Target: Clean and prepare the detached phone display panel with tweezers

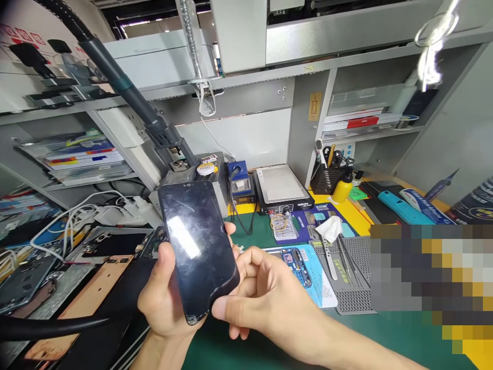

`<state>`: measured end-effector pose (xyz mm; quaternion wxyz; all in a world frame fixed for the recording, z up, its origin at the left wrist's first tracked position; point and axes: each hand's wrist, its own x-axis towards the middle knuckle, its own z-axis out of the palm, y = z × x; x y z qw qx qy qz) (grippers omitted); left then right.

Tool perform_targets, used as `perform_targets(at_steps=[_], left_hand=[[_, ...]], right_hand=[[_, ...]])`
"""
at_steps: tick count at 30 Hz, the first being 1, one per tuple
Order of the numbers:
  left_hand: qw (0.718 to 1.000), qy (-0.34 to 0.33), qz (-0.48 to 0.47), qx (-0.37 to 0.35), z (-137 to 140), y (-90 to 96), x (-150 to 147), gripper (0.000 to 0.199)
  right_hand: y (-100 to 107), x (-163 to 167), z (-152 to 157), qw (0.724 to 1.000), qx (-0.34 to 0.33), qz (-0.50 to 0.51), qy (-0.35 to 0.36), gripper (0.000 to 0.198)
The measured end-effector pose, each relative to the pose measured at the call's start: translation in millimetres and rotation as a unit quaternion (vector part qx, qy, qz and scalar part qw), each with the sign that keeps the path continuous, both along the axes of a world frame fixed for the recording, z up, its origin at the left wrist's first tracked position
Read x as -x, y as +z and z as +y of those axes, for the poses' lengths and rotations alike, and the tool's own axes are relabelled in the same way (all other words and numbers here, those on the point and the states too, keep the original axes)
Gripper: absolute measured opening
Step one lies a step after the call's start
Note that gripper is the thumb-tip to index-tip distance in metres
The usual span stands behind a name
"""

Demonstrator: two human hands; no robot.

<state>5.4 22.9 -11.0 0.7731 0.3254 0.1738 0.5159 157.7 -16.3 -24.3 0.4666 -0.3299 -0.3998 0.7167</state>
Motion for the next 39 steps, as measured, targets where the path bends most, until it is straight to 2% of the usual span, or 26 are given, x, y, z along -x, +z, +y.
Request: perform_targets(at_steps=[3,7,11,18,23,31,39], left_hand=[[1.0,-0.002,0.025,-0.012,-0.6,-1.0,-0.6,0.058],[0.999,-0.007,0.037,-0.039,0.7,-0.7,-1.5,0.055],[0.998,-0.028,0.011,-0.055,0.8,-0.6,-3.2,0.053],[0.999,-0.042,-0.003,-0.014,-1.6,1.5,-4.6,0.05],[0.999,0.01,0.018,-0.027,-0.2,0.4,-4.8,0.046],[1.0,0.006,-0.003,-0.024,2.2,0.0,-4.0,0.047],[0.999,0.037,0.0,-0.007,4.3,-1.5,-3.7,0.052]], right_hand=[[0.4,1.9,-1.9,1.0,0.01,-0.005,-0.013,0.051],[5.6,-0.1,-0.8,1.0,0.013,-0.019,-0.003,0.048],[7.0,-1.1,1.0,1.0,0.003,-0.025,0.001,0.044],[2.8,-0.5,2.6,1.0,-0.004,-0.005,-0.001,0.042],[6.0,-1.2,2.1,1.0,0.004,-0.011,-0.002,0.04],[7.0,-4.0,2.0,1.0,0.008,0.013,0.003,0.03],[8.7,-8.7,1.5,1.0,0.025,0.016,0.003,0.023]])
